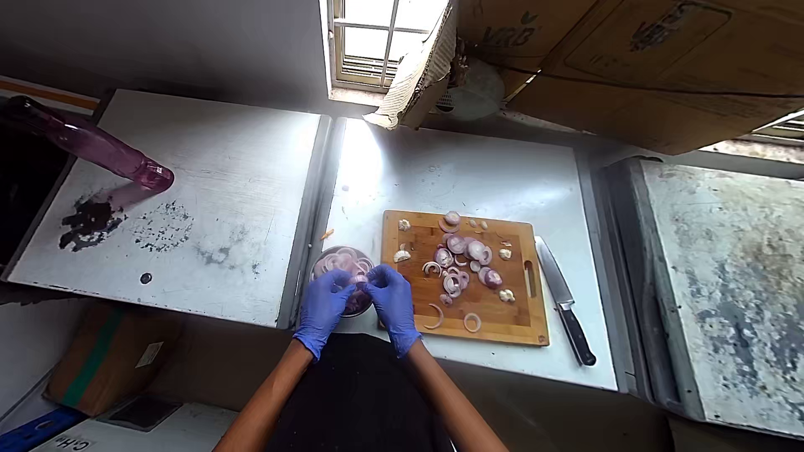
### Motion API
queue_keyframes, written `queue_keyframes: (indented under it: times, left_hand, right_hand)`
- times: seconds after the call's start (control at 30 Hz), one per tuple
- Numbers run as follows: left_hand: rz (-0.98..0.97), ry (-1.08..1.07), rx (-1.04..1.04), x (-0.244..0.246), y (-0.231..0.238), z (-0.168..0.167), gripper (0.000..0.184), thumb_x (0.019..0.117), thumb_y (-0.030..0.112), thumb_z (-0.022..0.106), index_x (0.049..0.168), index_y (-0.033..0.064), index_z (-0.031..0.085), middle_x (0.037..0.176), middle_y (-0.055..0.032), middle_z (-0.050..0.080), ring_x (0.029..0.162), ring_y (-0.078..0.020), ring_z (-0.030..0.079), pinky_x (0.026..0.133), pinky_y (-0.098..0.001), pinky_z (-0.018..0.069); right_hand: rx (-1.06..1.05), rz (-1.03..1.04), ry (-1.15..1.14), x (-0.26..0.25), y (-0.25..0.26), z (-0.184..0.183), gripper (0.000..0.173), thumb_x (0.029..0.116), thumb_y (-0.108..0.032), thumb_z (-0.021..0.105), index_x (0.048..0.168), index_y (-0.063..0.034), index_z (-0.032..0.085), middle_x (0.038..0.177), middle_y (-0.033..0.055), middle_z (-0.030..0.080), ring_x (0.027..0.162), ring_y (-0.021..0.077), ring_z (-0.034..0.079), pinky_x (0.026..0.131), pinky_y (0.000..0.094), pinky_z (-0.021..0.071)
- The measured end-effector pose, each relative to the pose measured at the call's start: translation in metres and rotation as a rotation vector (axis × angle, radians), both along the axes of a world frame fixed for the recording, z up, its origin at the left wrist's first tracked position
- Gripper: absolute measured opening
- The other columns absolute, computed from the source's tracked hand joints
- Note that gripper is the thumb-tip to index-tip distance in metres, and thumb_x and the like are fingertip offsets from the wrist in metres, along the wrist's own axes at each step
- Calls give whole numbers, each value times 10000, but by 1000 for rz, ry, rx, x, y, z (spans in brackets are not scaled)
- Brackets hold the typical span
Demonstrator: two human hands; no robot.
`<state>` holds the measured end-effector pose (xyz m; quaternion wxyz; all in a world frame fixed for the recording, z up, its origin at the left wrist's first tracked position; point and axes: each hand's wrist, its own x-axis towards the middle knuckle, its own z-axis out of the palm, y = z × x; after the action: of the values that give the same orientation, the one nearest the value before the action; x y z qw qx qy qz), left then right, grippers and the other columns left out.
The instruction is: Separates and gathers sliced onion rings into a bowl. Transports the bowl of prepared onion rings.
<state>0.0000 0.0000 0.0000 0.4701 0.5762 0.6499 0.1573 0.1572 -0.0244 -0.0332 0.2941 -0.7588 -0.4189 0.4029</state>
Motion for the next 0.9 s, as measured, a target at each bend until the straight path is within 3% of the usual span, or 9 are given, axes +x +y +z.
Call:
queue_keyframes:
  times: [0.2,0.43,0.57,0.77,0.9]
  left_hand:
    - [-28,158,9,2,0,5,208,926,276,761,1044,106,744,936,-53,740,851,-188,708,843,-426,585]
    - [-111,256,85,5,1,5,217,912,234,757,989,33,731,1030,-130,697,938,-272,682,884,-468,566]
    - [-164,305,117,3,1,5,200,934,232,735,1022,53,755,1106,-120,698,966,-257,692,882,-454,577]
    - [-223,364,128,-1,-2,5,276,894,265,778,1116,104,746,1160,-107,687,1042,-258,687,910,-452,577]
    - [-184,354,231,-3,-3,4,286,885,298,777,1082,92,752,1121,-112,692,1036,-265,684,911,-454,574]
  right_hand:
    - [-140,59,-59,-3,4,8,262,792,-331,871,802,-144,687,769,27,657,777,220,648,720,489,525]
    - [-123,126,-12,-1,2,6,189,856,-307,799,852,-142,706,769,22,673,764,206,660,715,479,531]
    - [-156,158,-20,1,0,7,236,842,-357,811,895,-149,713,800,9,688,775,187,665,741,461,538]
    - [-170,179,9,8,-2,6,330,822,-480,828,919,-176,740,838,-17,721,818,154,690,787,449,559]
    - [-128,167,-22,19,-4,3,297,893,-501,750,899,-204,762,805,-28,726,764,153,695,746,461,567]
